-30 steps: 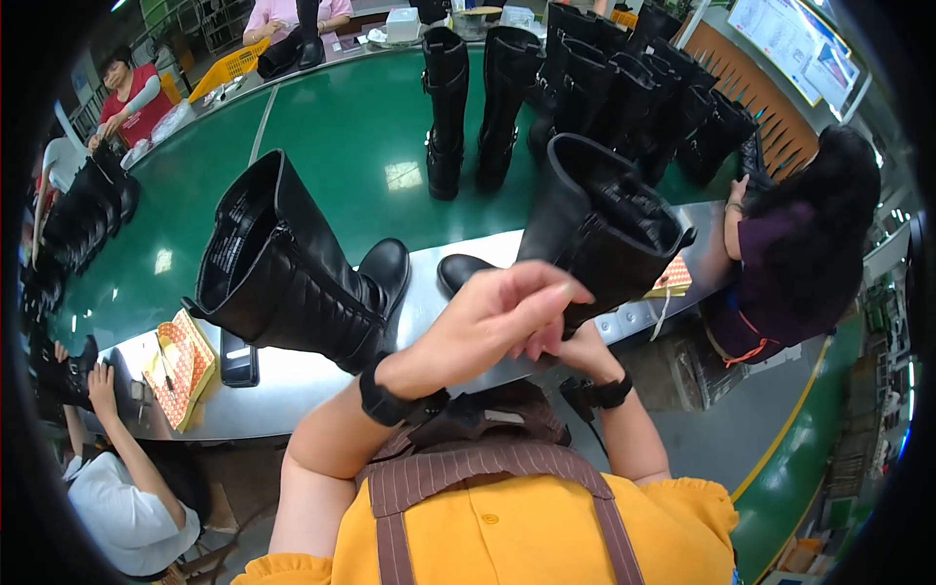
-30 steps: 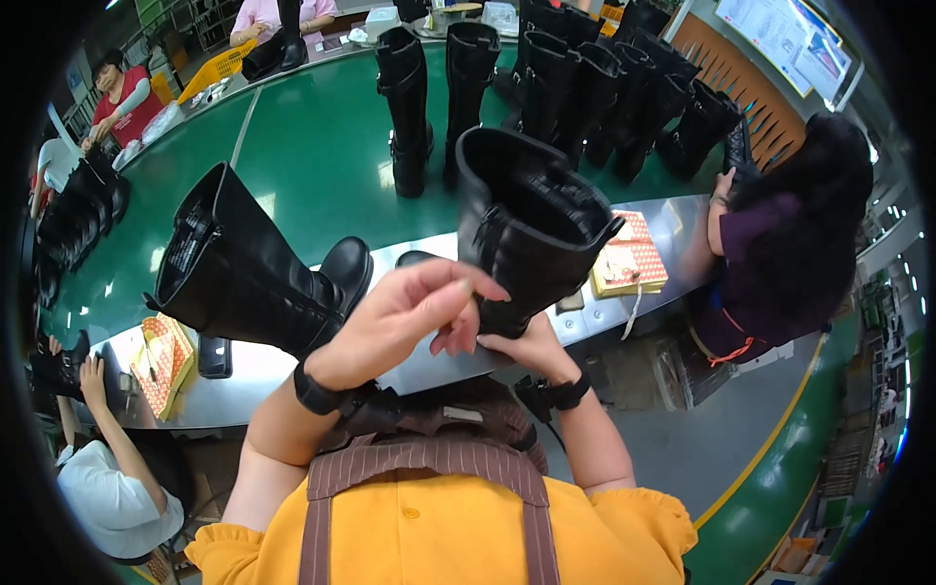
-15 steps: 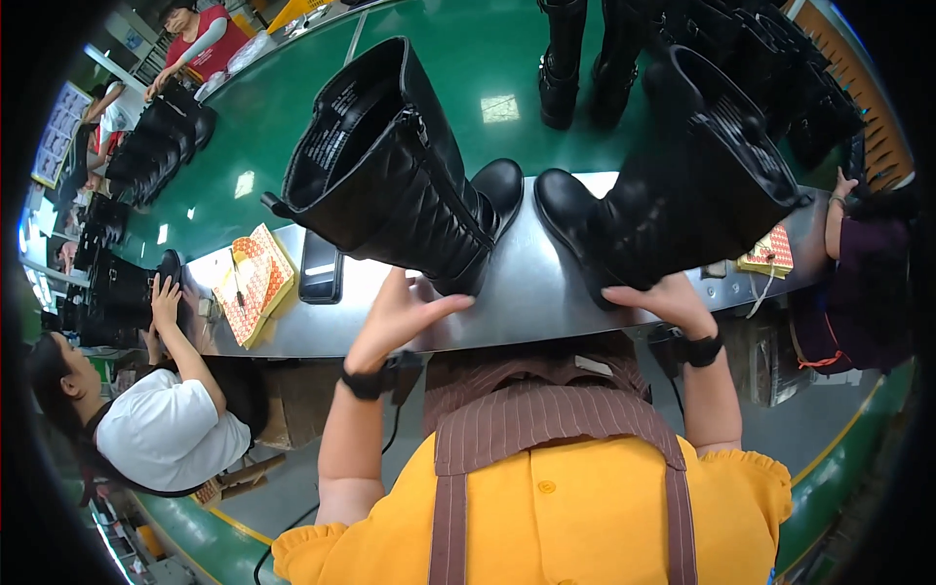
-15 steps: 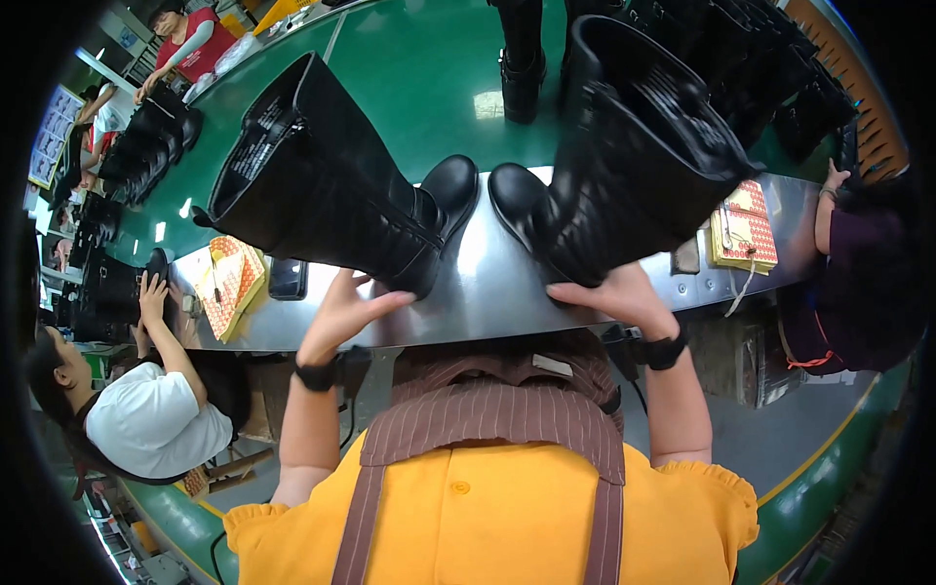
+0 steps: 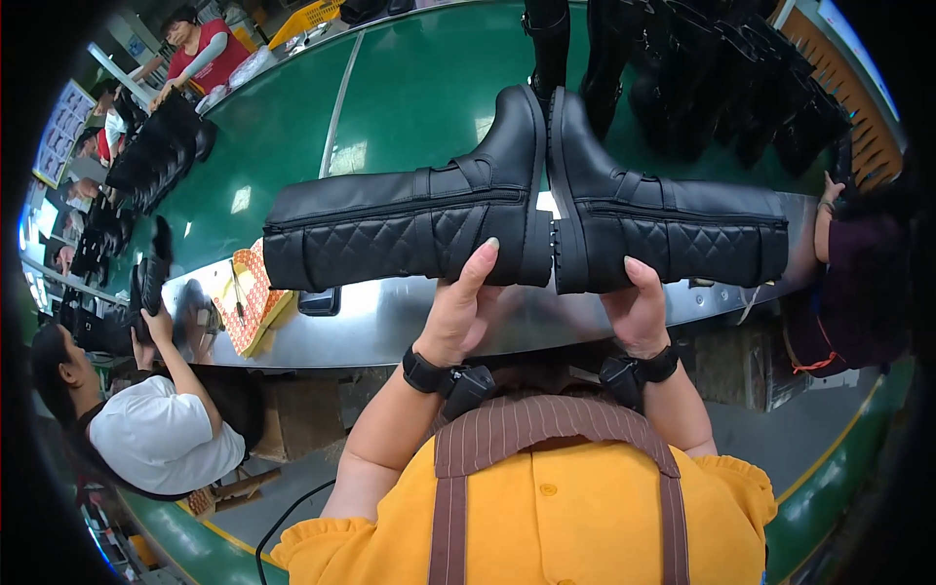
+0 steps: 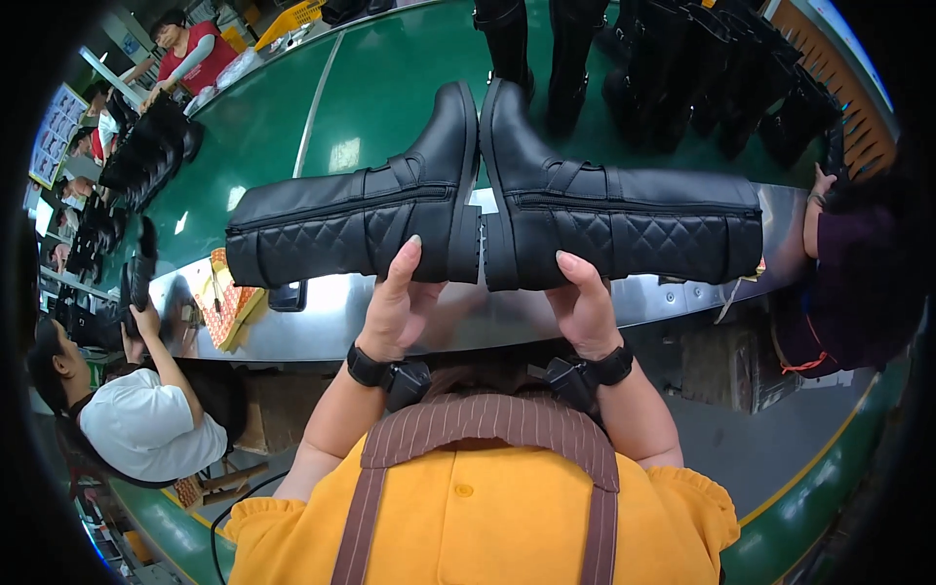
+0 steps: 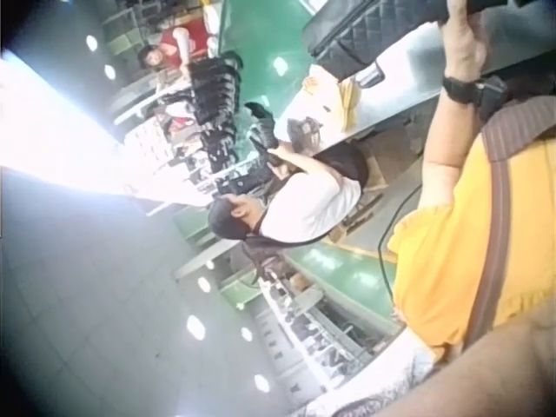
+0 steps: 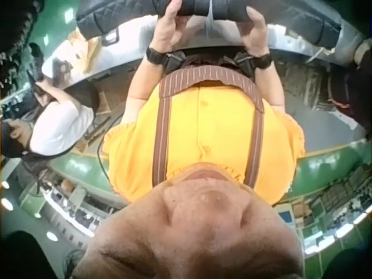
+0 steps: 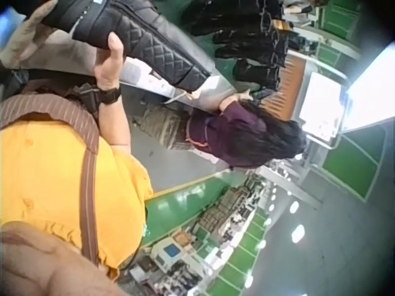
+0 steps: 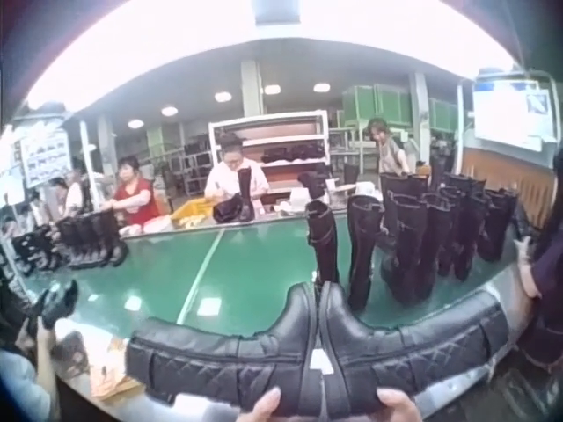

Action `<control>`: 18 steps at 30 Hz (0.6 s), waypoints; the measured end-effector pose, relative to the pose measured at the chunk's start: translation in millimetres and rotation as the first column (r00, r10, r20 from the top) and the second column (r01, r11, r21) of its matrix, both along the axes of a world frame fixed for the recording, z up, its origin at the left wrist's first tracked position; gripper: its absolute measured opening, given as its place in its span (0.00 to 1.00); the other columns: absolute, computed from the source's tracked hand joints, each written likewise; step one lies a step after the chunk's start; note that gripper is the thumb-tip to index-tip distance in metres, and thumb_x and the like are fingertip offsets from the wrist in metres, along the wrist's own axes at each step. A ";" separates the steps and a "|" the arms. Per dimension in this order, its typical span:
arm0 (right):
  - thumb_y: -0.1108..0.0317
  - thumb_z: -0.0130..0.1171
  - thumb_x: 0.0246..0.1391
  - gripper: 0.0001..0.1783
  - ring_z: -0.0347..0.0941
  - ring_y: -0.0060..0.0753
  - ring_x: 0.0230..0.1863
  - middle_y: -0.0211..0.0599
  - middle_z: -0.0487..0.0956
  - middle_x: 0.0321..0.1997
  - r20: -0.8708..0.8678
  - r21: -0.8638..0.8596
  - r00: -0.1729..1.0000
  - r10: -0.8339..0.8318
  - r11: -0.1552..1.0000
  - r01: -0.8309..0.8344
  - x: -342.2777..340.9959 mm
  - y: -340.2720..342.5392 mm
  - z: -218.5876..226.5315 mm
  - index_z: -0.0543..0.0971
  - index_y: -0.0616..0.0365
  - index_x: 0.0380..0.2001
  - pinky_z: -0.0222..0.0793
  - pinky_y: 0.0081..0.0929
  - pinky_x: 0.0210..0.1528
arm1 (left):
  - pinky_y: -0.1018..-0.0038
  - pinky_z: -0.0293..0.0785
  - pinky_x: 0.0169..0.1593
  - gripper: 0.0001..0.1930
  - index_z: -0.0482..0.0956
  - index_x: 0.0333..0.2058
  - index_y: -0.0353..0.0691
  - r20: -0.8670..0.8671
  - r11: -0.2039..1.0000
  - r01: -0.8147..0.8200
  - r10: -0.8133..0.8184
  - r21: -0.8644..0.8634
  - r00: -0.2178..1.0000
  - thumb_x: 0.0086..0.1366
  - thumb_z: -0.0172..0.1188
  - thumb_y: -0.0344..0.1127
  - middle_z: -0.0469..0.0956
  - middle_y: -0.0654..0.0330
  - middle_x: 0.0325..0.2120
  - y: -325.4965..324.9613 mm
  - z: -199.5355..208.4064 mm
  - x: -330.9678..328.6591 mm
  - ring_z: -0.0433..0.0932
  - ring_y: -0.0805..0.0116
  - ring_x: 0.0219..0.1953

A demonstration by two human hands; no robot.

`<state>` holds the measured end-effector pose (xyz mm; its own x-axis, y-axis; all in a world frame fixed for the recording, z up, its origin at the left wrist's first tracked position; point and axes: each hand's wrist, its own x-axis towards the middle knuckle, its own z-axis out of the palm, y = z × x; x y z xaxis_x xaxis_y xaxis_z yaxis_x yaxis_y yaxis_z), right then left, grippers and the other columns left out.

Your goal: The recorder inspects, cleans, and organizes pairs of black tall boots on a manufacturing line workbench, checking for defects and applying cleaning stickers.

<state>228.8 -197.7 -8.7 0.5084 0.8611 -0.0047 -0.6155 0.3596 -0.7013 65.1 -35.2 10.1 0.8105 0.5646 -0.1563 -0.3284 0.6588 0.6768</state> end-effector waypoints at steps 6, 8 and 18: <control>0.58 0.54 0.53 0.26 0.75 0.40 0.55 0.42 0.80 0.52 0.023 -0.005 0.994 -0.108 0.994 0.108 -5.6 -0.5 1.9 0.77 0.67 0.50 0.65 0.37 0.63 | 0.67 0.72 0.58 0.19 0.73 0.54 0.38 0.075 0.999 0.030 -0.029 -0.013 0.997 0.69 0.58 0.39 0.78 0.60 0.49 -12.0 -4.5 1.8 0.77 0.67 0.52; 0.59 0.55 0.52 0.27 0.75 0.41 0.56 0.43 0.80 0.53 0.018 0.027 0.997 -0.076 0.997 0.076 -4.8 -2.9 -1.4 0.77 0.67 0.50 0.65 0.38 0.63 | 0.67 0.71 0.59 0.19 0.73 0.55 0.39 0.067 0.999 0.045 -0.044 -0.008 0.997 0.69 0.58 0.40 0.78 0.60 0.49 -12.8 -5.7 1.1 0.76 0.67 0.52; 0.60 0.54 0.52 0.26 0.74 0.42 0.56 0.45 0.79 0.53 0.017 0.016 0.998 0.058 0.998 -0.058 3.6 -8.4 -7.1 0.78 0.69 0.48 0.63 0.38 0.64 | 0.62 0.66 0.63 0.23 0.71 0.56 0.37 0.094 0.994 0.100 -0.103 0.033 0.990 0.68 0.57 0.44 0.76 0.57 0.52 -12.8 -1.9 -6.2 0.74 0.64 0.55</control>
